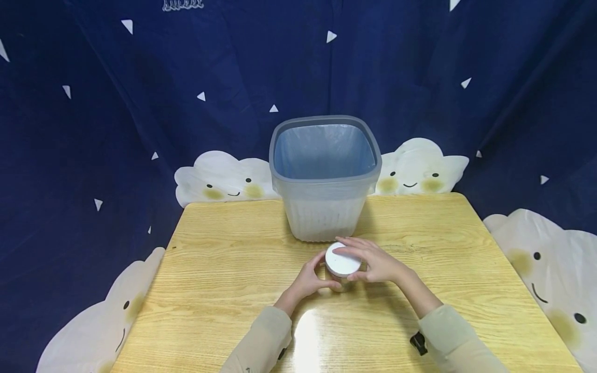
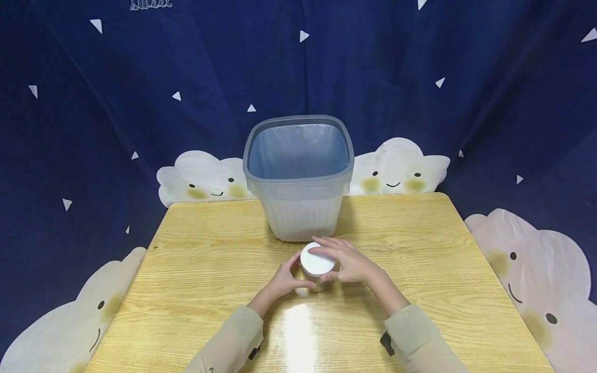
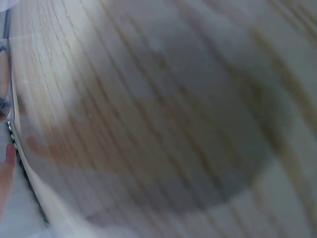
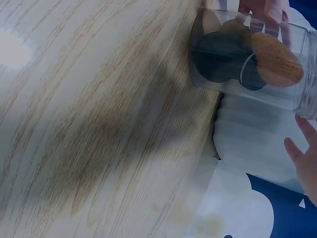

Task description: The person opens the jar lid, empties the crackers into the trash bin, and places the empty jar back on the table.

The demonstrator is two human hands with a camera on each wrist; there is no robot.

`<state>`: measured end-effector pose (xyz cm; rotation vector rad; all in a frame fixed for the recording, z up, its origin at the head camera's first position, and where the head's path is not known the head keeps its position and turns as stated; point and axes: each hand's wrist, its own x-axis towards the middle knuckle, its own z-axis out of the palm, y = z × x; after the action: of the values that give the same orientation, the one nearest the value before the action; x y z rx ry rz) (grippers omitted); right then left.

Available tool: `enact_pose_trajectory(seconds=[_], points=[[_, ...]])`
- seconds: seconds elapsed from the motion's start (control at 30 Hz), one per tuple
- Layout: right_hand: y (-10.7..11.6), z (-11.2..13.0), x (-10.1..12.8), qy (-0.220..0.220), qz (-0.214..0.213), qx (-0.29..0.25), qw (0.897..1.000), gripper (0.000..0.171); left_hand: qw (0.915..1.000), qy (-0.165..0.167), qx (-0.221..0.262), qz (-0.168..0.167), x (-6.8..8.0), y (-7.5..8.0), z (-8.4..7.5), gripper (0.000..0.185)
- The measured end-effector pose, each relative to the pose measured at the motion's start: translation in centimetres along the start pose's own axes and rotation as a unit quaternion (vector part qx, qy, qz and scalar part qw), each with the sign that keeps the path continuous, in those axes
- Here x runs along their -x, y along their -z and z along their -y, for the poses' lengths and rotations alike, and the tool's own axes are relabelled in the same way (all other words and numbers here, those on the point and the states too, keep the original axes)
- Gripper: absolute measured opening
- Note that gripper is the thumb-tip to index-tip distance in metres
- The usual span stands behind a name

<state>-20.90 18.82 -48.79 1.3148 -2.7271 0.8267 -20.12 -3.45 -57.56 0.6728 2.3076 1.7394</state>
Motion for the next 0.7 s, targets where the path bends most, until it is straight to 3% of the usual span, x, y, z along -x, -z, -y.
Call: enact_pose_trajectory(seconds=[0.27, 0.57, 0.7], points=[[-0.2, 0.6, 0.2, -0.020, -0.026, 0.014, 0.999, 0.072, 1.0000, -0.008, 0.004, 0.000, 0.0, 0.0, 0.2, 0.085], [-1.1, 1.7, 0.6, -0.091, -0.076, 0.060, 0.991, 0.074, 0.9997, -0.019, -0.016, -0.005, 0.0, 0.1, 0.2, 0.086], [-1.6, 2.0, 0.7, -0.112, -0.094, 0.079, 0.986, 0.074, 1.0000, -0.006, -0.007, 0.001, 0.0, 0.1, 0.2, 0.087]])
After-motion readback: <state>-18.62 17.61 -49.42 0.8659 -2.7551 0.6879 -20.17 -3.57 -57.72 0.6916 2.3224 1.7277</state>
